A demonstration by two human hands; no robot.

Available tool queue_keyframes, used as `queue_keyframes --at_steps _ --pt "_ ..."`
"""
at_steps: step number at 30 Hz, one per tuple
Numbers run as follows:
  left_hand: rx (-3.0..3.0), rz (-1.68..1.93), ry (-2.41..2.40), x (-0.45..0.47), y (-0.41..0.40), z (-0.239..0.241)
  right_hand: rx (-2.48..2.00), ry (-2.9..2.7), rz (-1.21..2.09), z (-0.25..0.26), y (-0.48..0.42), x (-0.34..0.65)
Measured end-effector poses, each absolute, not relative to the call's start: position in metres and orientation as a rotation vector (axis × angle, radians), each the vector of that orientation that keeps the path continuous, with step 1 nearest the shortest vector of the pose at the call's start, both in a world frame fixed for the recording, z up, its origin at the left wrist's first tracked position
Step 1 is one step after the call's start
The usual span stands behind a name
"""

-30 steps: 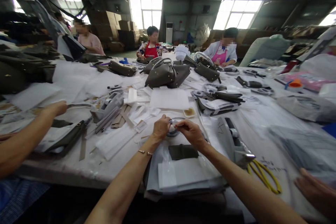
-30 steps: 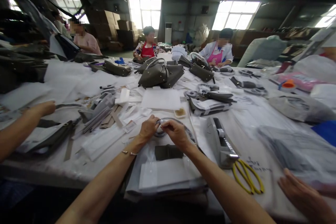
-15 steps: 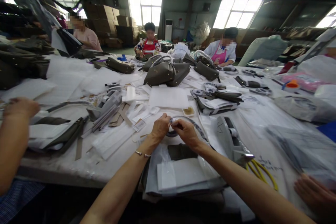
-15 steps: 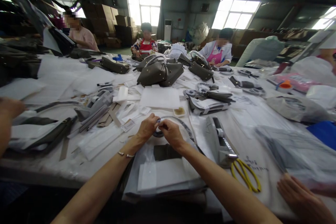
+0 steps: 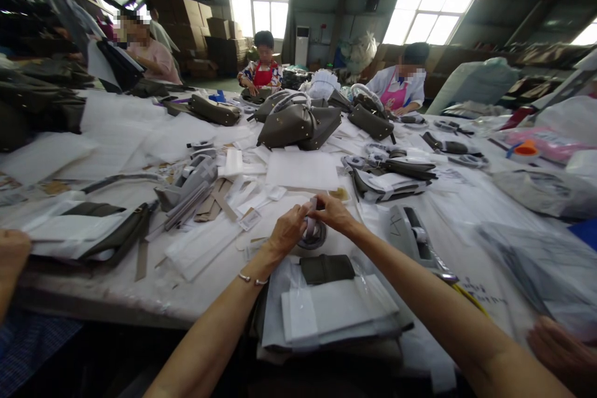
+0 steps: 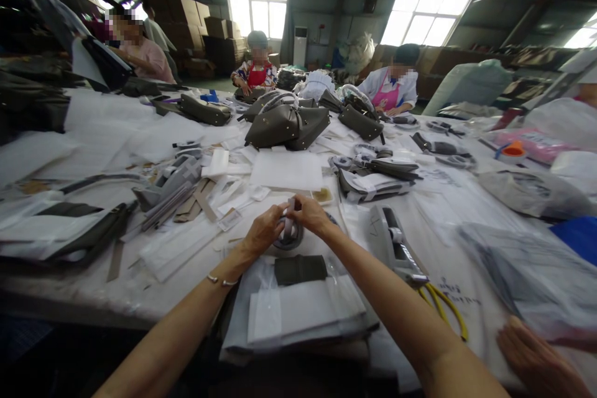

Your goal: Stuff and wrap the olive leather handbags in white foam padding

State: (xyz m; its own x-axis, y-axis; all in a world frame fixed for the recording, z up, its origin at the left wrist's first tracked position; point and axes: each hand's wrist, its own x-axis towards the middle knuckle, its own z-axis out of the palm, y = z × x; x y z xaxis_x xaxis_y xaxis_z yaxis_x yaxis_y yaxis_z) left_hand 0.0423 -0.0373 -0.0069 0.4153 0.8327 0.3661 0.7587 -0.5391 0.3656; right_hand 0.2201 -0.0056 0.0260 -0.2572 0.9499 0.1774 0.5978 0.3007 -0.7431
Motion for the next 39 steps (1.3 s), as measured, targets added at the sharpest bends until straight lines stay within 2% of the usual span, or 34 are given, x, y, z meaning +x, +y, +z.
queue_keyframes --at_steps 8,12,22,29,35,39 --pt "2.484 0.873 1.437 0.038 -0.035 -0.009 -1.401 -1.788 0.823 0.014 0.004 0.218" --pt "2.409 0.92 1.493 0.031 -0.03 -0.009 -1.3 -1.736 0.719 0.017 -0.001 0.223" --pt "2.352 0.899 1.539 0.038 -0.033 -0.015 -1.358 -1.931 0.688 0.029 -0.007 0.205" --pt "2.303 0.865 1.582 0.033 -0.033 -0.015 -1.225 -2.162 0.759 0.048 -0.015 0.212" --pt "2.28 0.845 1.546 0.038 -0.034 -0.012 -1.392 -2.484 0.336 0.044 -0.021 0.199" --pt "2.28 0.841 1.497 0.034 -0.036 -0.004 -1.433 -2.52 0.272 0.033 -0.019 0.194"
